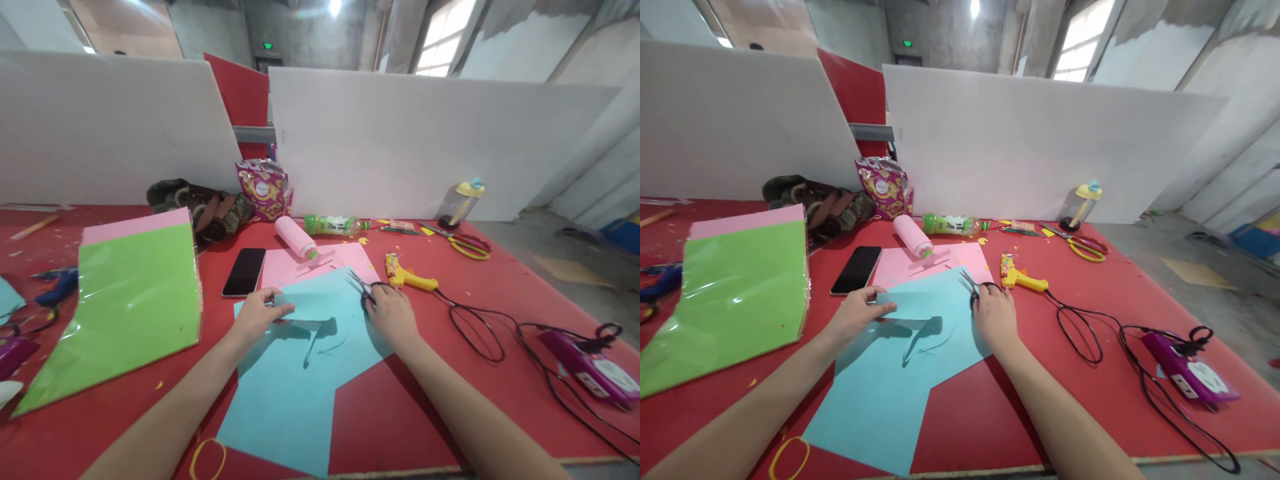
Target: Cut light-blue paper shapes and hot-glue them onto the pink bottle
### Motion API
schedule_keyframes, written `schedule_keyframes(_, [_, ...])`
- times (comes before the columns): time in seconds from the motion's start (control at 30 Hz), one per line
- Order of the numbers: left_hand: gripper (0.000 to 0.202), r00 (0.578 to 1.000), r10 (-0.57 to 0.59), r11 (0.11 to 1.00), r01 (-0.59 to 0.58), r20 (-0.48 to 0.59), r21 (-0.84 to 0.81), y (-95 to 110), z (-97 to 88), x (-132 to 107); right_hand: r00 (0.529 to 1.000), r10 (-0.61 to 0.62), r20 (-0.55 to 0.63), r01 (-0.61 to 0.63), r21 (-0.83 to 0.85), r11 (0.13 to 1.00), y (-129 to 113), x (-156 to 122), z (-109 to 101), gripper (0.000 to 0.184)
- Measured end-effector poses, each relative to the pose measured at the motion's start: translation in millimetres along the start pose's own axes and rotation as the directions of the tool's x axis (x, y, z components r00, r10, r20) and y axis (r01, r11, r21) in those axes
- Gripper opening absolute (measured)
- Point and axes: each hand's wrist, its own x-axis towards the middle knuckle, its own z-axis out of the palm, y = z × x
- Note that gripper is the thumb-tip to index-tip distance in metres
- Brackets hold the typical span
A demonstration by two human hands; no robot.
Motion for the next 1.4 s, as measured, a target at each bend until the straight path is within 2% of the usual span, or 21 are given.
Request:
schedule_keyframes(0.13, [0.030,0.998,-0.015,0.999,0.012,0.069,0.044,-3,5.4,-2,1.000,-0.028,0.000,0.028,0.023,0.999,-2,-1,-2,0.015])
schedule_keyframes(0.27, [0.028,0.990,-0.024,0.992,0.007,0.140,0.123,-11,7.9,-3,0.989,-0.144,0.037,0.134,0.195,0.972,-11,-6,-2,0.018])
schedule_keyframes(0.37, [0.029,0.988,-0.024,0.983,-0.005,0.152,0.186,-15,10.4,-4,0.967,-0.235,0.095,0.193,0.326,0.925,-19,-11,0,0.024])
schedule_keyframes(0.47, [0.025,0.991,-0.006,0.967,-0.029,0.135,0.255,-14,12.1,-5,0.952,-0.270,0.142,0.192,0.409,0.892,-22,-13,2,0.023])
schedule_keyframes(0.6, [0.017,0.993,0.056,0.921,-0.093,0.108,0.377,-11,6.4,-3,0.962,-0.228,0.149,0.129,0.488,0.863,-20,-11,4,0.010])
schedule_keyframes(0.73, [0.018,0.983,0.177,0.842,-0.171,0.038,0.511,-10,-3.9,2,0.985,-0.110,0.131,0.018,0.562,0.827,-16,-8,6,0.009])
schedule_keyframes(0.83, [0.028,0.947,0.321,0.780,-0.248,-0.027,0.574,-10,-2.7,-1,0.985,-0.026,0.171,-0.090,0.636,0.766,-16,-7,6,0.007])
schedule_keyframes(0.93, [0.029,0.890,0.454,0.729,-0.402,0.049,0.554,-9,8.3,-10,0.953,-0.048,0.298,-0.190,0.716,0.672,-20,-9,4,0.008])
schedule_keyframes(0.97, [0.029,0.898,0.428,0.759,-0.418,0.100,0.499,-9,12.8,-14,0.933,-0.081,0.350,-0.220,0.736,0.640,-22,-11,4,0.009])
schedule_keyframes(1.03, [0.031,0.946,0.289,0.873,-0.322,0.144,0.365,-7,20.5,-21,0.881,-0.161,0.446,-0.276,0.759,0.590,-28,-15,3,0.012])
schedule_keyframes(1.07, [0.032,0.957,0.252,0.904,-0.286,0.145,0.318,-6,23.3,-23,0.855,-0.194,0.482,-0.300,0.763,0.572,-30,-17,2,0.013])
schedule_keyframes(1.17, [0.025,0.974,0.196,0.925,-0.223,0.116,0.307,-1,27.0,-24,0.804,-0.255,0.537,-0.339,0.767,0.545,-35,-22,1,0.015])
schedule_keyframes(1.23, [0.021,0.975,0.172,0.924,-0.208,0.137,0.320,1,27.0,-21,0.813,-0.258,0.522,-0.324,0.774,0.545,-36,-23,1,0.014])
schedule_keyframes(1.33, [0.018,0.968,0.161,0.924,-0.216,0.192,0.316,2,26.8,-16,0.862,-0.227,0.453,-0.269,0.790,0.551,-34,-20,3,0.005])
schedule_keyframes(1.4, [0.017,0.956,0.158,0.919,-0.234,0.248,0.316,2,27.2,-13,0.893,-0.203,0.402,-0.242,0.808,0.537,-33,-16,5,0.009])
